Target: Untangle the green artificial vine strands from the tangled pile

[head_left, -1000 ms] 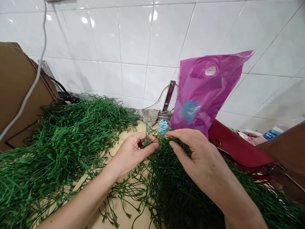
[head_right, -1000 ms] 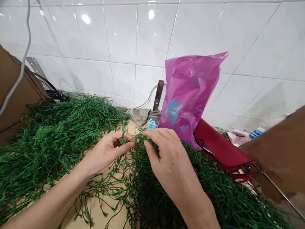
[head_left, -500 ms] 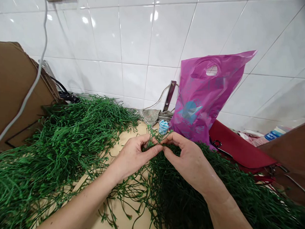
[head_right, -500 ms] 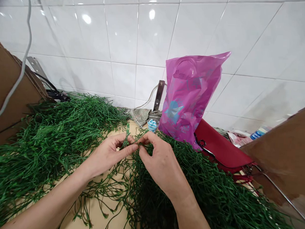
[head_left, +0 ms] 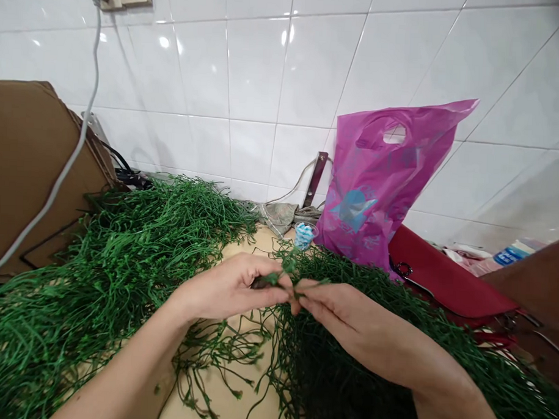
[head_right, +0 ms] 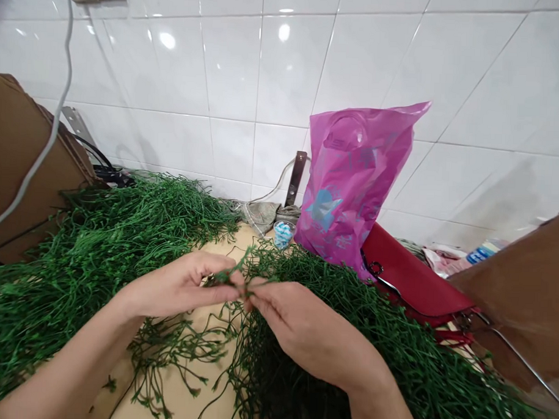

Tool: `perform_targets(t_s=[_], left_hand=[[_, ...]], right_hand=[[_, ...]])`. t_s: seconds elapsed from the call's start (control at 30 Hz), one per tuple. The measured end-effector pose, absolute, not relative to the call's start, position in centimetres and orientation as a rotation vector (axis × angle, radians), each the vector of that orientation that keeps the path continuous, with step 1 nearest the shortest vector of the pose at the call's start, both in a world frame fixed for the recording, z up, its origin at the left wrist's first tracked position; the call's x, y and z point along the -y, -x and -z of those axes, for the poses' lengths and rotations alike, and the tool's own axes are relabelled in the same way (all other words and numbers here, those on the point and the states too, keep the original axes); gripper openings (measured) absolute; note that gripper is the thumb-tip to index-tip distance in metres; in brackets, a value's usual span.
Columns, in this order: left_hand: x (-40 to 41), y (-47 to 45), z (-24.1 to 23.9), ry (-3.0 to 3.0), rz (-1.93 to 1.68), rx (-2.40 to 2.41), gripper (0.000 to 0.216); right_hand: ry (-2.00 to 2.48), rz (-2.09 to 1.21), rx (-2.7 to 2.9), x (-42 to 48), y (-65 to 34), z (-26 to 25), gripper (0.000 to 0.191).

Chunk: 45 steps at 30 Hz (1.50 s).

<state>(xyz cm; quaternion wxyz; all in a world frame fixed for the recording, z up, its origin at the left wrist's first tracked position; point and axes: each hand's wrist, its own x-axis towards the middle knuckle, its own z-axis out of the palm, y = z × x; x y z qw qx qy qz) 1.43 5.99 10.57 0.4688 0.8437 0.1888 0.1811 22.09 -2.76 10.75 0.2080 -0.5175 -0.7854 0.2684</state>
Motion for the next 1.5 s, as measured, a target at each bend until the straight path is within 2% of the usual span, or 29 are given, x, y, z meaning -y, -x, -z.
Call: perform_targets(t_s=[0.1,0.2,0.37,0.5,0.67,0.77,0.9,1.1,1.4,1.5], left_hand=[[-6.5,-0.2,-11.2,-2.116,-0.442,-0.289,0.022],[-6.8,0.2,-11.1,-1.972,-0.604,-0.348,0.022],[-6.8,-0.5,-10.3,-1.641,-0.772,-0.491,0.026],[-7.1,-1.0,-9.5,-1.469,-0.798,-0.400,0.020],[-7.1,-1.4,-8.8,-1.217,-0.732,-0.309,0.028],[-6.9,-1.6,-8.6,-1.212,-0.658,-0.322,0.031],[-6.4,-1.9,-8.6,-1.280,-0.617,-0.324,0.028],[-6.1,-2.2,-8.7,-1.228,-0.593,-0.325,0.032],[-7.0,-2.6,-8.1,-1.218,-0.593,-0.470,0.036],[-7.2,-2.6,-8.1,-1.243,-0.606,-0.505,0.031]], right_hand=[[1.268,-0.989,2.319,3.3,-23.0,-12.2,0.031],[1.244,-1.008,2.349,3.7,-23.5,-12.6,0.033],[1.411,-0.740,2.329,4.4,-24.6,-11.9,0.013],[1.496,-0.453,2.094,4.4,-25.2,-12.0,0.014],[1.479,-0.169,1.807,3.4,-23.5,-12.1,0.009],[1.383,-0.046,1.803,2.8,-22.2,-11.6,0.021],[1.306,-0.027,1.884,2.1,-21.0,-10.6,0.033],[1.339,-0.229,1.827,1.6,-20.3,-9.9,0.011],[1.516,-0.040,1.723,1.7,-21.9,-10.7,0.010],[1.569,-0.006,1.720,1.7,-22.3,-10.9,0.010]])
